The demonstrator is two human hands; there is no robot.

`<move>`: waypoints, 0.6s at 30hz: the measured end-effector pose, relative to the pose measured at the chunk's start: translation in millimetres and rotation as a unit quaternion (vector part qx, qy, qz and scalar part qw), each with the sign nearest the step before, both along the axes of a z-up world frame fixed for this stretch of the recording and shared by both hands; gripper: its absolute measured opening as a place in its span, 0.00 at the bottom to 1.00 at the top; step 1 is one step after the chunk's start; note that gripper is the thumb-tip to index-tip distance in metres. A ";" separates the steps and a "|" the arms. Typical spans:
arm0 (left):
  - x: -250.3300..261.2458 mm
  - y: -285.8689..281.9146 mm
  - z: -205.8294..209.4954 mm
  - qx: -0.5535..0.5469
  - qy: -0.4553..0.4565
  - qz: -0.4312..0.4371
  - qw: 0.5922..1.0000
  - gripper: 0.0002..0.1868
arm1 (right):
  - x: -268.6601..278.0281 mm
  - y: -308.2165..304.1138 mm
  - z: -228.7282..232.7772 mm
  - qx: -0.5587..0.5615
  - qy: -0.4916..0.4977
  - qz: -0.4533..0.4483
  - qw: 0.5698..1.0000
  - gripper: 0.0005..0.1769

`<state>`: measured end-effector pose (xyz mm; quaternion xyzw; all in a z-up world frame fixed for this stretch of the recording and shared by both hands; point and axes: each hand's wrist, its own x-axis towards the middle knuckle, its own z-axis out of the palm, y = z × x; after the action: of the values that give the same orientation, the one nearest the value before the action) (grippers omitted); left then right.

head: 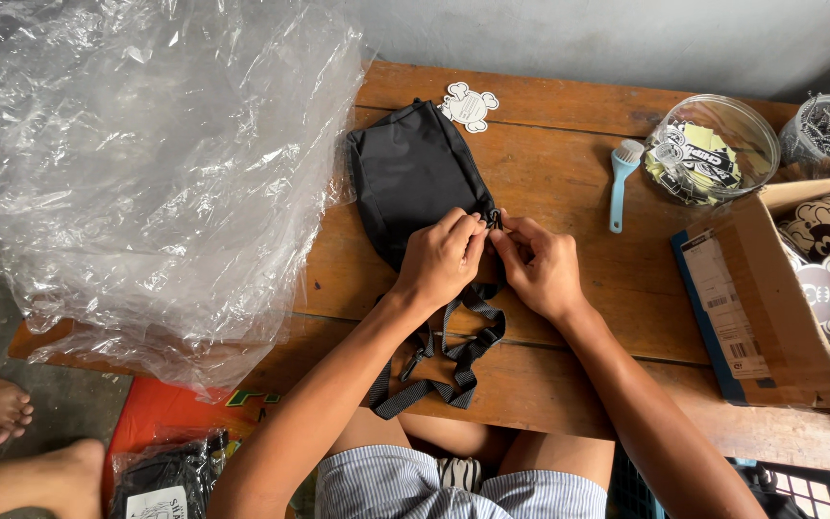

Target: The person attaches a metal chain to a bear-shaped tag and then fastens the tag to a black bag. They manipulate the chain and tag with their hands, securing the tag to the bag's zipper pull.

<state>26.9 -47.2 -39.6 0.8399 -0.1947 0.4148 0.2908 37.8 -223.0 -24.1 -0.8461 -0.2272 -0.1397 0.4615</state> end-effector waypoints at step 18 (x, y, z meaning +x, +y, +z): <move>-0.4 2.9 1.5 0.011 -0.013 -0.028 0.999 0.11 | -3.4 -1.9 0.6 -0.008 -0.002 -0.004 1.000 0.15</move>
<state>26.5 -44.4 -38.2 0.8317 -0.2265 0.4150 0.2911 34.4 -224.9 -23.5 -0.8504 -0.2258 -0.1415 0.4536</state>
